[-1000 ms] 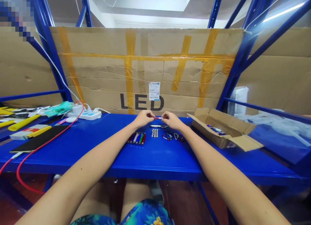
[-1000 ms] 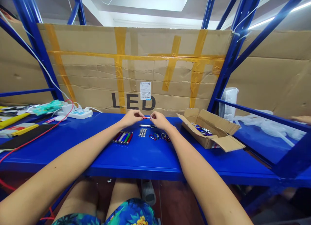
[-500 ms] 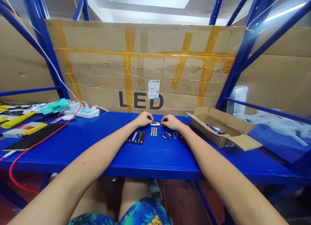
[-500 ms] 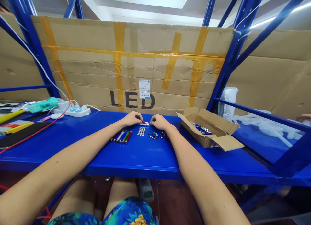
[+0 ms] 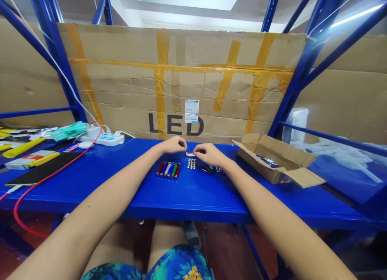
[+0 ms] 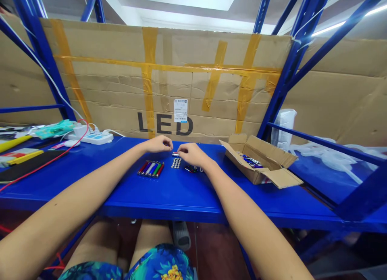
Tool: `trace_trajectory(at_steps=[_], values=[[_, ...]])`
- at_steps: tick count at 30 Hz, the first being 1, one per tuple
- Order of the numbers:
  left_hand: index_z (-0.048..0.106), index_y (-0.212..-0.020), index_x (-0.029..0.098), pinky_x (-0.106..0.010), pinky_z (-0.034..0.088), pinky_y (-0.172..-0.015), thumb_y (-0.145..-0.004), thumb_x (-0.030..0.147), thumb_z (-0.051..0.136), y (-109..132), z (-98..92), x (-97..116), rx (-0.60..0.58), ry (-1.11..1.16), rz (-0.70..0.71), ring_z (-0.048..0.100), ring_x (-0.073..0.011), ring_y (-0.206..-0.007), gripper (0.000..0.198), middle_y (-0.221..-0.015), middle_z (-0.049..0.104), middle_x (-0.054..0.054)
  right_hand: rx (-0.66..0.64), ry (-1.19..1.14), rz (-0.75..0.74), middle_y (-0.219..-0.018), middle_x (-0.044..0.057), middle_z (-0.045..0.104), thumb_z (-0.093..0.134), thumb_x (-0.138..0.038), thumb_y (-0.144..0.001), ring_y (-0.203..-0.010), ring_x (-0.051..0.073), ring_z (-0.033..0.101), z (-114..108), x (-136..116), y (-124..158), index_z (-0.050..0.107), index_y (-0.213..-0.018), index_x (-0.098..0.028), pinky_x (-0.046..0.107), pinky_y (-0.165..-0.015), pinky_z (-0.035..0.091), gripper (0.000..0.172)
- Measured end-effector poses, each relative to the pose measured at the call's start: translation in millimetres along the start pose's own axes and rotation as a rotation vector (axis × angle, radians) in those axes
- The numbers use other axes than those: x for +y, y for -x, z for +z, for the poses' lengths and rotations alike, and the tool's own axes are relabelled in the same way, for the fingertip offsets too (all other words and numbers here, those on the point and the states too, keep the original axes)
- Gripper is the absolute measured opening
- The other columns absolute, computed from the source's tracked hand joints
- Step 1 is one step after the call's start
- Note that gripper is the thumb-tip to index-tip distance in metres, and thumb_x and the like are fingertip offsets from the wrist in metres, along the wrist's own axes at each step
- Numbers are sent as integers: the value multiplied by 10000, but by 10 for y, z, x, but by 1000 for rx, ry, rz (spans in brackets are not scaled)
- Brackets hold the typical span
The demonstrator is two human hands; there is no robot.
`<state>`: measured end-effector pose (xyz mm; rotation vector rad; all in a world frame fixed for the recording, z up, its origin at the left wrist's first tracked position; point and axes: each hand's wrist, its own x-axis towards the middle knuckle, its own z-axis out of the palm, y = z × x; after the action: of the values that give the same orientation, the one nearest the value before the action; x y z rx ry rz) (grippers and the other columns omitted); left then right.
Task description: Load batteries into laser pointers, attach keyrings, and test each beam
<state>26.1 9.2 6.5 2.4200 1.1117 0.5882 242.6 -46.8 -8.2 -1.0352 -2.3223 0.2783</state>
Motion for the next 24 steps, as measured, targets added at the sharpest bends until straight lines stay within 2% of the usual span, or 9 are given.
trace_trajectory(at_steps=[2, 5, 8, 11, 14, 18, 21, 24], values=[[724, -802, 153, -249, 444, -742, -685, 267, 625, 123, -143, 51, -129, -31, 7, 611, -157, -786, 191, -813, 716, -33, -110, -50, -100, -753, 17, 704, 535, -222, -863, -673, 143, 588, 66, -221, 55, 740, -901, -170, 254, -655, 420, 214], [719, -781, 161, -233, 428, -695, -680, 287, 644, 260, -243, 119, -275, -84, -26, 590, -139, -735, 178, -764, 696, -9, -200, -54, -208, -855, 34, 741, 532, -193, -869, -749, 159, 631, 165, -451, 98, 755, -959, -181, 269, -732, 442, 241], [700, -783, 158, -226, 416, -654, -676, 273, 638, 296, -216, 160, -334, -95, -48, 571, -128, -701, 168, -734, 675, 2, -254, -43, -256, -947, 49, 753, 518, -162, -872, -823, 170, 656, 226, -513, 94, 755, -980, -183, 273, -780, 447, 261], [680, -768, 156, -223, 404, -628, -666, 239, 625, 275, -155, 179, -368, -95, -68, 558, -122, -680, 142, -705, 658, 7, -267, -28, -271, -951, 46, 750, 518, -153, -868, -836, 167, 654, 242, -495, 82, 744, -965, -182, 269, -781, 441, 248], [675, -766, 157, -225, 399, -620, -642, 213, 633, 252, -118, 177, -348, -104, -82, 555, -122, -680, 142, -712, 658, 7, -278, 0, -266, -840, 29, 730, 522, -140, -851, -748, 147, 621, 223, -499, 92, 717, -865, -177, 258, -713, 417, 199], [674, -776, 147, -238, 407, -623, -641, 220, 640, 235, -116, 165, -230, -116, -95, 561, -132, -684, 157, -725, 659, -11, -286, 56, -228, -711, 5, 653, 584, -224, -838, -645, 124, 537, 195, -586, 127, 613, -710, -174, 250, -615, 348, 140], [680, -779, 143, -244, 410, -633, -681, 266, 638, 244, -129, 203, -130, -114, -48, 565, -132, -683, 163, -741, 671, -24, -301, 121, -165, -687, 1, 610, 652, -326, -803, -627, 122, 495, 181, -681, 157, 554, -693, -180, 252, -577, 305, 207], [692, -788, 151, -238, 404, -631, -705, 253, 618, 277, -115, 295, -107, -157, 38, 580, -132, -693, 151, -760, 687, -24, -361, 144, -85, -679, -7, 589, 641, -251, -757, -605, 117, 476, 100, -701, 197, 528, -696, -185, 252, -560, 298, 145]])
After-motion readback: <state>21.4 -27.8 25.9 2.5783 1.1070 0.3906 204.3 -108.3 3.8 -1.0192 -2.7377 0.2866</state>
